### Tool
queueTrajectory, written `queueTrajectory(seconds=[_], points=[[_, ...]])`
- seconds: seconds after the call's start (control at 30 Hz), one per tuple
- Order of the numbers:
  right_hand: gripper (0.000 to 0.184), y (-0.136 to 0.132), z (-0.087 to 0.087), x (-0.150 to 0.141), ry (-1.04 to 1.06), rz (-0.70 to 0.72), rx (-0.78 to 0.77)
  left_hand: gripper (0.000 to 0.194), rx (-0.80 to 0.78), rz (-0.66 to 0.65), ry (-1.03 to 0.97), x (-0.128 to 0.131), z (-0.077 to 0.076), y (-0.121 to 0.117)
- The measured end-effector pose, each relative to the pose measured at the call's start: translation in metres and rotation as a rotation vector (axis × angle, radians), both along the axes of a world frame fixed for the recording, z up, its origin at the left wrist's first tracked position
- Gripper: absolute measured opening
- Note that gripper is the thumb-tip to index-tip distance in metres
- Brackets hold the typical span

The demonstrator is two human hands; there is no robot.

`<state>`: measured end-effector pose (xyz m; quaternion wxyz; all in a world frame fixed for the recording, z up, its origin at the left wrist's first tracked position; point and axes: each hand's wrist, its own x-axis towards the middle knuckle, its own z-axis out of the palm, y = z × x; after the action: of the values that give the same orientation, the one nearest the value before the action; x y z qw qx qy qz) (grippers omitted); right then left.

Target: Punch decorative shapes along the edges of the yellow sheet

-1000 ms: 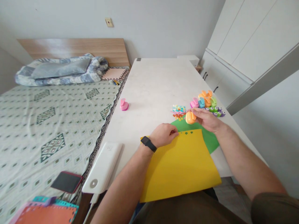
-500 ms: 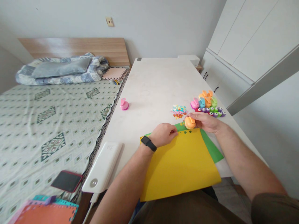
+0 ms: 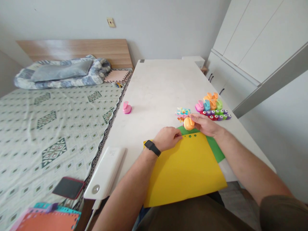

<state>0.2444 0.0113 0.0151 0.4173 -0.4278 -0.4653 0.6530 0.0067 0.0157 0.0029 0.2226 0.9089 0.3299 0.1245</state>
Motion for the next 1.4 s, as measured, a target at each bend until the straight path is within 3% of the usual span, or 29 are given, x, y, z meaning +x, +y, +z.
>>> queueTrajectory(seconds=[0.1,0.23,0.73,1.0,1.2,1.4], points=[[0.030,0.005,-0.003,0.001,0.042,-0.133,0.088,0.018,0.009,-0.001,-0.003,0.000,-0.001,0.001],[0.028,0.010,-0.004,0.011,0.074,-0.189,0.080,0.018,0.015,0.000,-0.004,0.000,-0.002,0.001],[0.025,-0.001,0.005,0.028,-0.036,-0.035,-0.104,0.018,0.027,0.019,-0.033,-0.002,0.000,0.001],[0.027,0.003,-0.002,0.015,0.016,-0.029,-0.031,0.019,0.002,-0.030,-0.039,0.002,-0.001,-0.002],[0.027,0.009,-0.004,0.009,0.101,-0.163,0.064,0.019,-0.001,-0.018,-0.023,0.002,-0.003,-0.001],[0.027,0.004,-0.002,0.006,0.097,0.026,-0.039,0.020,0.004,-0.017,-0.006,0.002,-0.002,-0.002]])
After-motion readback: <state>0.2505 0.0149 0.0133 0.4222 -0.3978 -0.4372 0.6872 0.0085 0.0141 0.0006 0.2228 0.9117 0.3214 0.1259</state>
